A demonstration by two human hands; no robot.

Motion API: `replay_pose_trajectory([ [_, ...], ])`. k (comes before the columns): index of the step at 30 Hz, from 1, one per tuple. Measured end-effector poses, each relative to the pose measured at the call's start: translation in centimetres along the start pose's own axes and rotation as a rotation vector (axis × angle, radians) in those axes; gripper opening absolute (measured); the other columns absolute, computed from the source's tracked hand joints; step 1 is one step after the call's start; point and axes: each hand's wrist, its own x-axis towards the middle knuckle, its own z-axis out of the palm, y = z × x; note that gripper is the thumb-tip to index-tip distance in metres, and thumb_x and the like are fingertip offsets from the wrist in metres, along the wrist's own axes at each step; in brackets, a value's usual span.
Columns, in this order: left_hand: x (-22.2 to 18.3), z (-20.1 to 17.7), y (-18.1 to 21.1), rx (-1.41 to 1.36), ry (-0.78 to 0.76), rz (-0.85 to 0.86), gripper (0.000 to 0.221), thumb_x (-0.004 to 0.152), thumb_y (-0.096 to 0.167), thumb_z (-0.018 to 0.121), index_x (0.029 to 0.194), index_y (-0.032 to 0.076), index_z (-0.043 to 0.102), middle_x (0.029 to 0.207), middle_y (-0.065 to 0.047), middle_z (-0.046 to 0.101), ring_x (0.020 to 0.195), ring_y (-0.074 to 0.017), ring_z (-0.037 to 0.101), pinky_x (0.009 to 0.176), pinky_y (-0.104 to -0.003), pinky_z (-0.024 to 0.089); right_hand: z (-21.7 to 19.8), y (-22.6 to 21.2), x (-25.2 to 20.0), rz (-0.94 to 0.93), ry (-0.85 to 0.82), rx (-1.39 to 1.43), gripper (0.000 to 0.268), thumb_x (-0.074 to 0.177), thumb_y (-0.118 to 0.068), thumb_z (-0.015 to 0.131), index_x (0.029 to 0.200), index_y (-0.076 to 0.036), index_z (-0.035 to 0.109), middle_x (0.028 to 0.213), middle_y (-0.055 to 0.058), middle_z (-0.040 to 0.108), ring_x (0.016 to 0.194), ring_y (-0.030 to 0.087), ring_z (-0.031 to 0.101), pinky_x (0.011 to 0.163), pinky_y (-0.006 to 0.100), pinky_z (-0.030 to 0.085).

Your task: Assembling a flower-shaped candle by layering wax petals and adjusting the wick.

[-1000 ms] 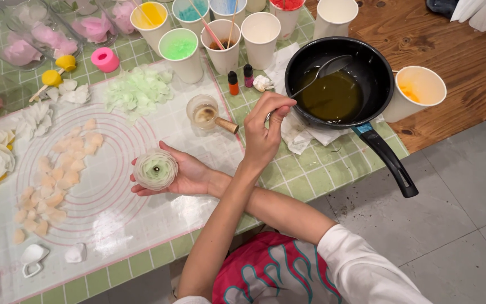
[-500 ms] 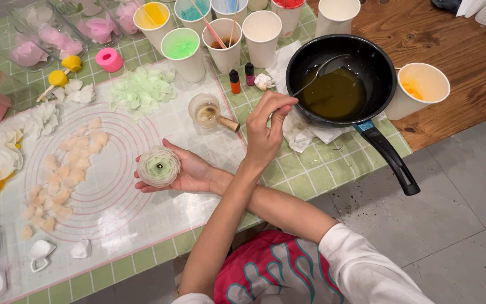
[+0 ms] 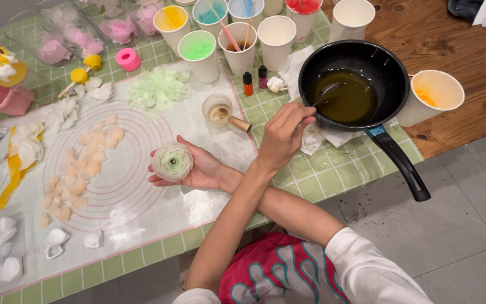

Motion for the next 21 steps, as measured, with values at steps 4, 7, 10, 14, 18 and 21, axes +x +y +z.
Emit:
replay_pose_trajectory([
  [4, -0.3, 0.1, -0.1, -0.002, -0.024, 0.019, 0.019, 0.092, 0.0, 0.076, 0.108, 0.0, 0.066, 0.094, -0.012, 0.063, 0.091, -0.0298, 0.065, 0.079, -0.04, 0.053, 0.1, -0.1, 0.1, -0.012, 0.029, -0.006, 0.075, 0.117, -0.059, 0.026, 0.157, 0.004, 0.039, 0.145, 0.029, 0.054, 0.134, 0.049, 0.053, 0.121, 0.056, 0.041],
  [7, -0.5, 0.0, -0.1, -0.012, -0.038, 0.03, 0.019, 0.091, 0.0, 0.076, 0.108, 0.0, 0.066, 0.094, -0.012, 0.063, 0.09, -0.0295, 0.064, 0.079, -0.04, 0.053, -0.2, -0.2, 0.2, -0.01, -0.001, 0.01, 0.075, 0.118, -0.058, 0.026, 0.157, 0.004, 0.039, 0.146, 0.029, 0.054, 0.135, 0.049, 0.053, 0.121, 0.056, 0.041],
  [10, -0.7, -0.3, 0.3, -0.009, -0.054, 0.018, 0.018, 0.091, 0.0, 0.076, 0.107, 0.0, 0.066, 0.093, -0.012, 0.063, 0.089, -0.0295, 0.064, 0.078, -0.04, 0.052, -0.4, -0.3, 0.3, -0.026, 0.0, 0.015, 0.075, 0.117, -0.058, 0.027, 0.156, 0.004, 0.039, 0.146, 0.029, 0.053, 0.135, 0.049, 0.052, 0.121, 0.056, 0.04],
  [14, -1.0, -0.9, 0.8, -0.024, -0.012, -0.008, 0.015, 0.093, -0.003, 0.073, 0.106, -0.001, 0.066, 0.095, -0.012, 0.064, 0.089, -0.0295, 0.065, 0.079, -0.038, 0.053, -0.6, -0.4, 0.3, -0.035, 0.004, 0.014, 0.076, 0.116, -0.059, 0.028, 0.155, 0.005, 0.039, 0.146, 0.03, 0.052, 0.135, 0.05, 0.052, 0.121, 0.056, 0.04],
  [18, -1.0, -2.6, 2.2, -0.059, 0.038, -0.055, 0.015, 0.093, -0.007, 0.071, 0.107, -0.002, 0.066, 0.095, -0.013, 0.065, 0.088, -0.0287, 0.066, 0.078, -0.036, 0.053, -0.7, -1.2, 0.4, -0.069, 0.029, 0.012, 0.075, 0.114, -0.058, 0.03, 0.154, 0.005, 0.039, 0.147, 0.03, 0.051, 0.135, 0.05, 0.052, 0.12, 0.058, 0.04],
  [21, -0.4, -4.9, 3.4, -0.073, 0.067, -0.039, 0.018, 0.092, -0.008, 0.07, 0.108, -0.001, 0.067, 0.096, -0.013, 0.066, 0.088, -0.0273, 0.067, 0.077, -0.035, 0.053, -1.7, -1.5, 0.3, -0.109, -0.037, 0.011, 0.074, 0.117, -0.057, 0.031, 0.156, 0.006, 0.039, 0.149, 0.031, 0.051, 0.137, 0.05, 0.052, 0.123, 0.058, 0.039],
])
